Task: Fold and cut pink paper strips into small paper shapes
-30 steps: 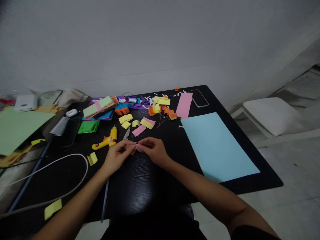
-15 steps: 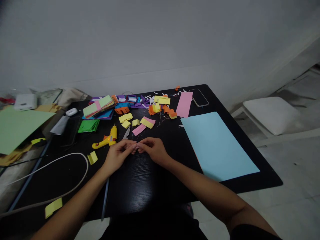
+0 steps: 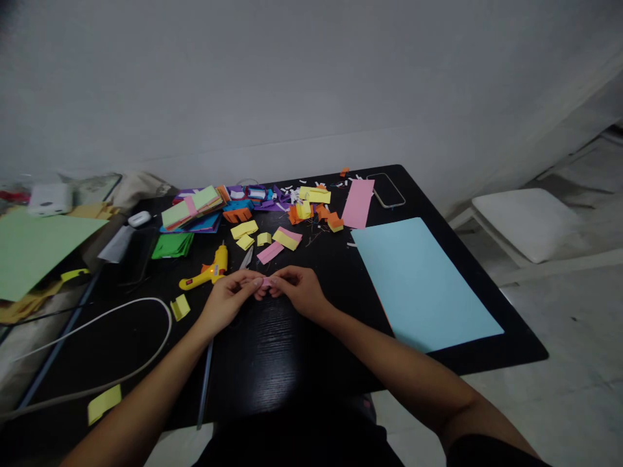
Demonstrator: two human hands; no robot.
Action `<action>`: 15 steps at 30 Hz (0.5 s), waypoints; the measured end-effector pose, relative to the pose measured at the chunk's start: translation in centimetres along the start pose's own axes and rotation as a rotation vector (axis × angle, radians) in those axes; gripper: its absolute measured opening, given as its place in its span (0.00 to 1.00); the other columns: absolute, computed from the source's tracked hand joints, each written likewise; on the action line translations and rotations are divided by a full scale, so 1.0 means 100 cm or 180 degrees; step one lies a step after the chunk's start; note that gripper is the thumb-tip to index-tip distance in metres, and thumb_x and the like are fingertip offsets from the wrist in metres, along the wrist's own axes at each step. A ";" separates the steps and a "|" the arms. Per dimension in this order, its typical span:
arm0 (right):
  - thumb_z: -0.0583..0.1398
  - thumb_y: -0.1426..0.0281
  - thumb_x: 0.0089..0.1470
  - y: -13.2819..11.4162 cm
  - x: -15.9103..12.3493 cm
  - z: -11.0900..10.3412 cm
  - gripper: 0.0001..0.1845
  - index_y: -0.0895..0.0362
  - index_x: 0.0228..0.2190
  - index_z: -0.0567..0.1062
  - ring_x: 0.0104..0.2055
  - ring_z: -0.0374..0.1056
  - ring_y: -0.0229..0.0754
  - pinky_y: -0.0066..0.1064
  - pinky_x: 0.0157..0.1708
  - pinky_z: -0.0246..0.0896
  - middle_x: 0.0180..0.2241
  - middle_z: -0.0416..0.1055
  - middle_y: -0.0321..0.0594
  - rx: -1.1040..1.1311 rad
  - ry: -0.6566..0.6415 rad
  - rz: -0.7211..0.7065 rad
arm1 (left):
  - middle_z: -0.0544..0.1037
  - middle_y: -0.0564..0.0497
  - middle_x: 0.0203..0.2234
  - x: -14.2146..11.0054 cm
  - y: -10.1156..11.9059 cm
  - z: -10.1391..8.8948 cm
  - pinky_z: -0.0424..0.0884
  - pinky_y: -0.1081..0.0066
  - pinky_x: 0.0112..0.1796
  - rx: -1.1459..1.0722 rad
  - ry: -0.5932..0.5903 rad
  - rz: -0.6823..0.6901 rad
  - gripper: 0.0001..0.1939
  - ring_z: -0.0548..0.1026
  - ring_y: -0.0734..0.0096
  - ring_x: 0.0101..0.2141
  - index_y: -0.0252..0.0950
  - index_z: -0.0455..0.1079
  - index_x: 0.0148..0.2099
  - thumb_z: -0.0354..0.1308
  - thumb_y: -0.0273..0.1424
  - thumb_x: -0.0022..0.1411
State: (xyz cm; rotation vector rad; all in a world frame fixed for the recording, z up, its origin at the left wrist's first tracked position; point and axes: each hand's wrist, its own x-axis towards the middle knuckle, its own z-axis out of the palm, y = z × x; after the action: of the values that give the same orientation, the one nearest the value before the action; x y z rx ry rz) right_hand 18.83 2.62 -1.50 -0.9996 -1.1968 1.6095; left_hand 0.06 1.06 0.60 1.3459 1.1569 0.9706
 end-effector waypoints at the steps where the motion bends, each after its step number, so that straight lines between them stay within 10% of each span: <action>1: 0.70 0.58 0.48 0.000 0.000 0.000 0.16 0.59 0.30 0.81 0.28 0.74 0.39 0.33 0.34 0.73 0.28 0.78 0.38 0.0014 0.0001 0.0003 | 0.81 0.49 0.28 0.000 0.000 0.000 0.76 0.72 0.33 0.0003 0.0007 -0.0019 0.13 0.79 0.72 0.28 0.32 0.77 0.41 0.63 0.38 0.63; 15: 0.67 0.61 0.52 -0.003 -0.004 0.001 0.12 0.57 0.29 0.79 0.28 0.72 0.38 0.31 0.34 0.71 0.24 0.75 0.35 -0.0458 -0.0129 -0.0200 | 0.80 0.51 0.27 -0.002 -0.009 0.001 0.74 0.73 0.32 0.0398 0.0015 0.0094 0.12 0.78 0.73 0.28 0.34 0.77 0.40 0.62 0.38 0.64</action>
State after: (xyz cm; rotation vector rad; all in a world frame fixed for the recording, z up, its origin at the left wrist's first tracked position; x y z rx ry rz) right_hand 18.95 2.30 -1.16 -1.0130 -1.3741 1.5182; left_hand 0.01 0.78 -0.27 1.4643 1.2210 0.9359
